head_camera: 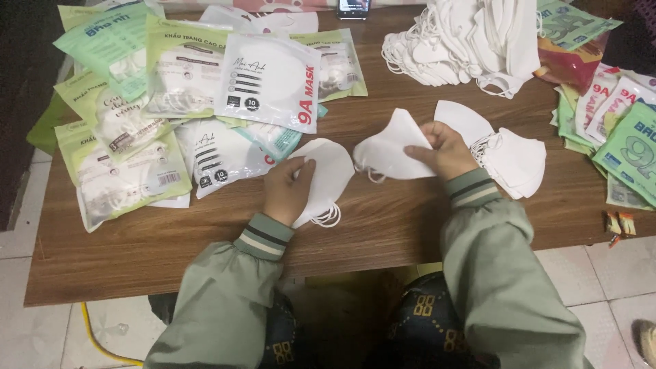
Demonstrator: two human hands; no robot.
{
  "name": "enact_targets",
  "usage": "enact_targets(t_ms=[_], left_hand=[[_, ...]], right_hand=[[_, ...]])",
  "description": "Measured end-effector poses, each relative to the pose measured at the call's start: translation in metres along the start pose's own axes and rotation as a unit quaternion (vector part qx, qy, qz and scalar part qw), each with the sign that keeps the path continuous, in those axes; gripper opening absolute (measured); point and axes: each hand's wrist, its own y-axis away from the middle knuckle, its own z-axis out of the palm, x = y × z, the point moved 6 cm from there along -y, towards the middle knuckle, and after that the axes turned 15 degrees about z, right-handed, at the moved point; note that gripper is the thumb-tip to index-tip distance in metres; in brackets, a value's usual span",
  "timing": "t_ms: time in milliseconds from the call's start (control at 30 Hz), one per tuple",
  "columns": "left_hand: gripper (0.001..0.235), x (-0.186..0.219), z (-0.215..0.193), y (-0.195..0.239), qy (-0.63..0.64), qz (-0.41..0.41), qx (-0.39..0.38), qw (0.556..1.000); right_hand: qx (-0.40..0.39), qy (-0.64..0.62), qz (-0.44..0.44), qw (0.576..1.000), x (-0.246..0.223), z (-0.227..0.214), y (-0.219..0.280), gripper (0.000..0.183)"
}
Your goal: Folding and stacking white face masks on a wooden table for packaging.
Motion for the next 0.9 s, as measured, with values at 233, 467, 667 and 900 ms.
enact_targets(t_ms=[233, 467, 667, 900], left_hand=[[0.032, -0.029, 0.010, -0.008, 0.063, -0.036, 0.007, 0.997], [0.033, 0.009, 0.014, 0.001, 0.045, -0.054, -0.062, 0.996], [0.034, 0.009, 0.016, 0.004, 0.123, -0.070, -0.058, 0.988], [0.036, -0.014, 0.021, -0.007, -0.032, -0.045, -0.052, 0.997]], right_hand=[[-0.221, 0.004, -0.035, 0.975, -0.033, 0.061, 0.038, 0.050], [-0.193, 0.046, -0.026, 0.980, -0.010, 0.091, 0.028, 0.052], [-0.163, 0.065, -0.019, 0.984, -0.020, 0.104, 0.041, 0.052], [-0.147, 0.083, -0.028, 0.985, -0.021, 0.112, 0.044, 0.055]])
